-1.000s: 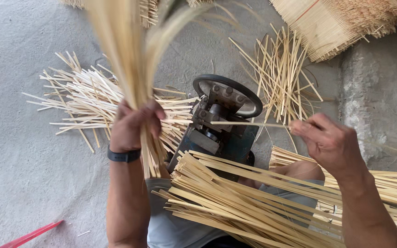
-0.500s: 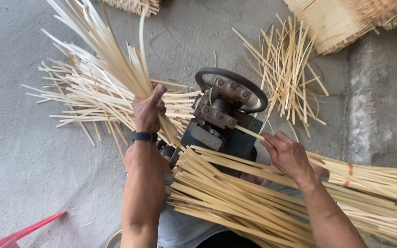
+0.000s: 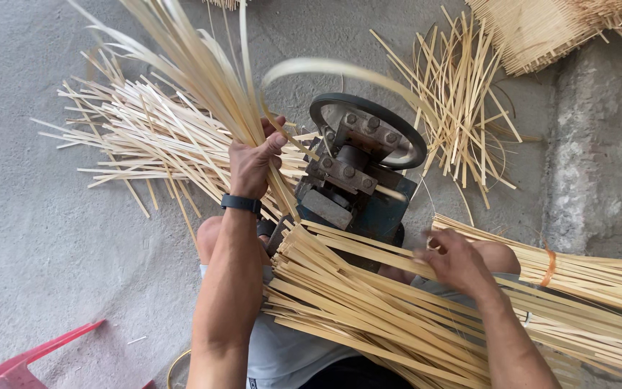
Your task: The person sits on the floor and feeds long bamboo strips into a small splitting machine. They hold a bundle in the left hand, feed individual strips through the machine with the right hand, and collect the split strips into a growing pile on the floor.
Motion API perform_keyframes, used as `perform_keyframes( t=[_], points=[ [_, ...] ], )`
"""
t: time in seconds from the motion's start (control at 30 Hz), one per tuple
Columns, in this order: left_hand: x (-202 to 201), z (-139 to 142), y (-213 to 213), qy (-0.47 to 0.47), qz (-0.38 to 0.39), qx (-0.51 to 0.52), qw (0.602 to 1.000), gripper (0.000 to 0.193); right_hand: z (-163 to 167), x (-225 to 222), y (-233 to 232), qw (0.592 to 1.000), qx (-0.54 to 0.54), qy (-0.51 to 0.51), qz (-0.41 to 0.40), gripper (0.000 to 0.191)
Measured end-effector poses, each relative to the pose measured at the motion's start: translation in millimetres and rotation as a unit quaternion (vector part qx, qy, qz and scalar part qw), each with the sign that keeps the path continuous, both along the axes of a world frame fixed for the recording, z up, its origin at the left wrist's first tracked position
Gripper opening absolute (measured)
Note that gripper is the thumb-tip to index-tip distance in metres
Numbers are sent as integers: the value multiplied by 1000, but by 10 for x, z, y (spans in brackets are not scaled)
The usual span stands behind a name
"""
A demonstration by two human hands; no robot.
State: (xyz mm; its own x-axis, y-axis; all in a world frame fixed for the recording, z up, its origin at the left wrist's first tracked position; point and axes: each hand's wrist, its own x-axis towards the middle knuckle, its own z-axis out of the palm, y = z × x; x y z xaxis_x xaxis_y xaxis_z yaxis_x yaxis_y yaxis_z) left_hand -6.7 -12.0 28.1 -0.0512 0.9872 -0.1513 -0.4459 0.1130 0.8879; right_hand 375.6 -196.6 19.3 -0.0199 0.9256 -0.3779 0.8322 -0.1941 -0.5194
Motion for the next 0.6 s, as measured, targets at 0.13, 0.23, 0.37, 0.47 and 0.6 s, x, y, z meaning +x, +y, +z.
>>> perform_keyframes(
  t=[0.13,0.23,0.37,0.47,0.6],
  points=[
    [64,-2,47,10,-12,9,1000,37,-91,17,-212,998,-32,60,-18,26],
    [56,-31,51,3,-9,3,1000,29,-80,118,-295,996,17,76,-33,20],
    [-69,-85,93,-20,47,-12,999,29,79,472,-303,992,103,63,-28,14],
    [-261,-96,163,-100,137,5,985,27,265,740,-372,976,148,143,-71,13],
    [-388,-99,104,-129,170,-33,976,31,398,842,-363,966,220,36,-129,19]
  ],
)
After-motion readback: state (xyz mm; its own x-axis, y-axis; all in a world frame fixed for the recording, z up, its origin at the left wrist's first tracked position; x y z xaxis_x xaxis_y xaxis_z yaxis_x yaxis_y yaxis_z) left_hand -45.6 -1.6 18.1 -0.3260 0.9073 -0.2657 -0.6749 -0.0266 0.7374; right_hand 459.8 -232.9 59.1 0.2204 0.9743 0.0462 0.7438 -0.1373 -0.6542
